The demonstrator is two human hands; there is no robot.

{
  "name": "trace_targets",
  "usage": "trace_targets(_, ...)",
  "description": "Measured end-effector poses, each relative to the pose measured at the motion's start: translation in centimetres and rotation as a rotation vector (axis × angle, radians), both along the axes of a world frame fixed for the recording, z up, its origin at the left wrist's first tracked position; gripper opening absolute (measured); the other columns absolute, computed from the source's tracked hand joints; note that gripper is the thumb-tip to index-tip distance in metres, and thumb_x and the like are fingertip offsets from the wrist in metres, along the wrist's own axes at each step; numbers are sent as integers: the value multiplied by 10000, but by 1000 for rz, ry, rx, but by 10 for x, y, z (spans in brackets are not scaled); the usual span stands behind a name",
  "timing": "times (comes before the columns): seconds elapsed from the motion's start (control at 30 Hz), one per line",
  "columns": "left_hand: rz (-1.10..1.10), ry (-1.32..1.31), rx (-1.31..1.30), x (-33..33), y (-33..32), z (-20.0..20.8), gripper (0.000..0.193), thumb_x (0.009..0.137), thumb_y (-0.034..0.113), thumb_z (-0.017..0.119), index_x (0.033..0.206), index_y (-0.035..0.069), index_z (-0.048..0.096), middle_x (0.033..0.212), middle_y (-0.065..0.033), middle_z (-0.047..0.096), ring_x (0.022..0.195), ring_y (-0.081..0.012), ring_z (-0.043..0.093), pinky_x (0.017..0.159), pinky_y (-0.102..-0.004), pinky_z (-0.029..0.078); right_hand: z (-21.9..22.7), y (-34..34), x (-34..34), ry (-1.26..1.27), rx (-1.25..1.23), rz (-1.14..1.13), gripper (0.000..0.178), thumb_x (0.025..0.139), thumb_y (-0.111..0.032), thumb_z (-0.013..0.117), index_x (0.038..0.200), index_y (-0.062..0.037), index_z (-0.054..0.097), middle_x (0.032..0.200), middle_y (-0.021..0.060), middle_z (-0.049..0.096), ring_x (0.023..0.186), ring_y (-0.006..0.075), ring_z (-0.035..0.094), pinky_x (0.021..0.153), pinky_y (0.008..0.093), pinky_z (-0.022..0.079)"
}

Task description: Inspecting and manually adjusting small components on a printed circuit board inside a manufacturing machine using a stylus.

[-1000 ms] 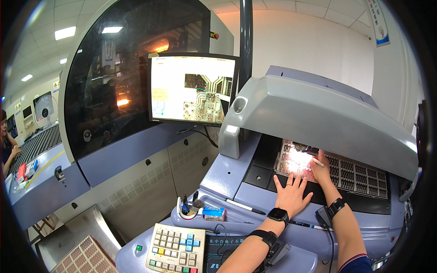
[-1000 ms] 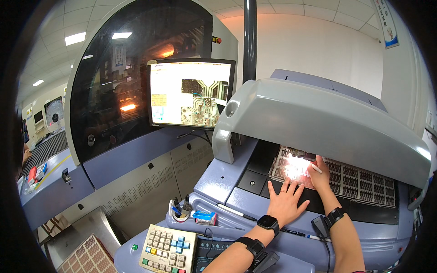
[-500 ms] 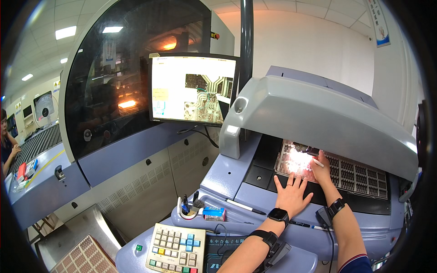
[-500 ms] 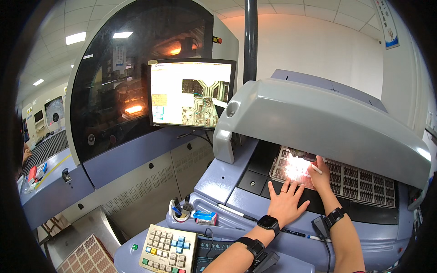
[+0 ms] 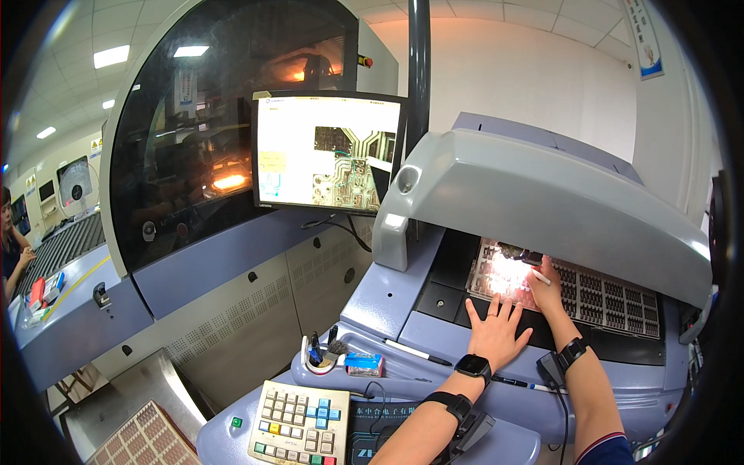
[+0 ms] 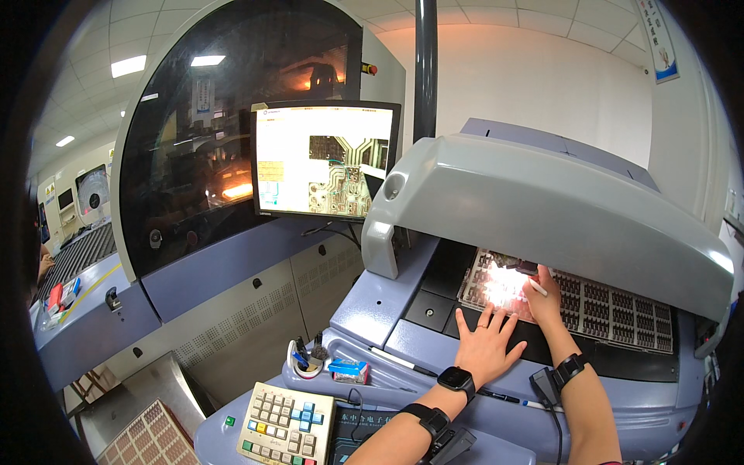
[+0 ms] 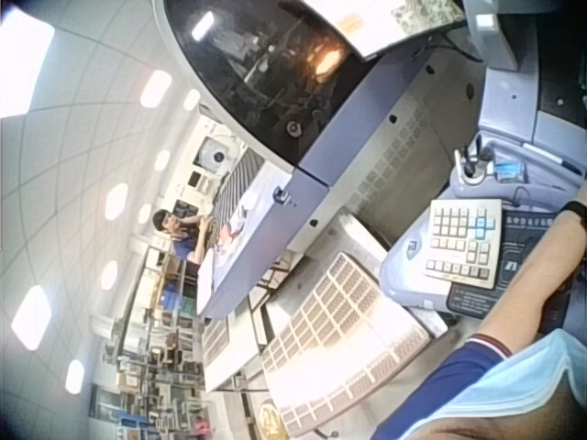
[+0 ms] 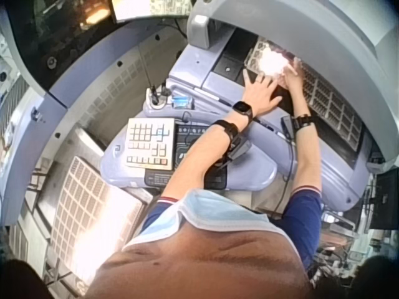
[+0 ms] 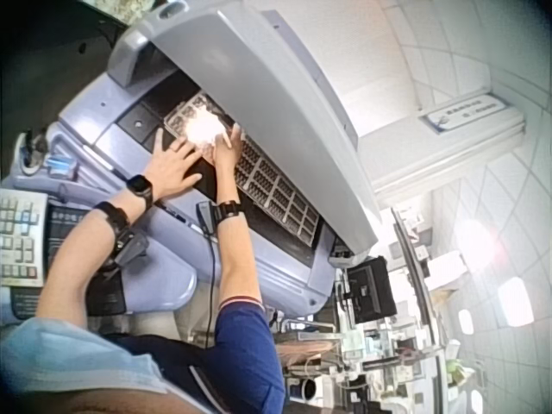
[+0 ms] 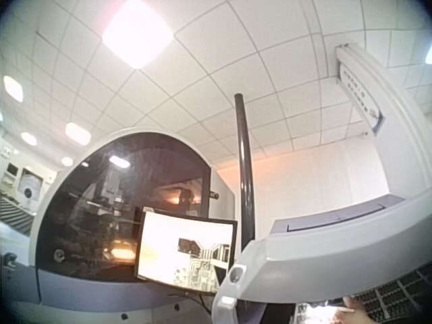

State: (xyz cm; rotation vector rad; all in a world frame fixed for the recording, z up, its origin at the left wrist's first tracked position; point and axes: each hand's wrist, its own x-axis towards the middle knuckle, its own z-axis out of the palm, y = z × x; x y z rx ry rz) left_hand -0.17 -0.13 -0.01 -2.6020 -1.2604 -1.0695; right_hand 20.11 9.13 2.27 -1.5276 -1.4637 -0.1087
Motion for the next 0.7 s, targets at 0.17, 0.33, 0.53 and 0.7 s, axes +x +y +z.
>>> trace_targets(0.17, -3, -6, 9, 1, 0, -1, 589, 922, 508, 473, 1360, 116, 511, 1415, -88, 462, 1394, -276, 332, 1038, -760, 125, -4, 6, 7, 32, -12, 32, 511, 795, -316, 603, 1208, -25, 523, 855, 151, 649, 781, 309, 649, 709, 404, 510)
trace_targets(0.33, 8, -8, 7, 0, 1, -2, 586, 923, 505, 474, 1360, 116, 512, 1414, -84, 463, 1393, -274, 333, 1034, -762, 129, 0, -1, -4, 10, 36, 23, 490, 795, -274, 606, 1198, -8, 524, 854, 151, 642, 758, 283, 646, 684, 386, 512)
trace_targets(0.53, -1, -12, -1, 1, 1, -2, 587, 924, 503, 474, 1365, 117, 507, 1412, -84, 461, 1389, -271, 336, 1034, -760, 127, 16, -8, 5, 79, -85, 162, 380, 796, -129, 611, 1147, -4, 537, 794, 78, 593, 677, 159, 599, 581, 290, 483)
trace_targets(0.7, -2, -7, 3, 1, 0, 0, 586, 925, 501, 474, 1366, 116, 506, 1407, -87, 461, 1388, -271, 338, 1036, -759, 128, 20, -7, 11, 267, -154, 262, 267, 845, -101, 606, 1095, -19, 559, 728, 40, 586, 609, 115, 567, 536, 261, 462)
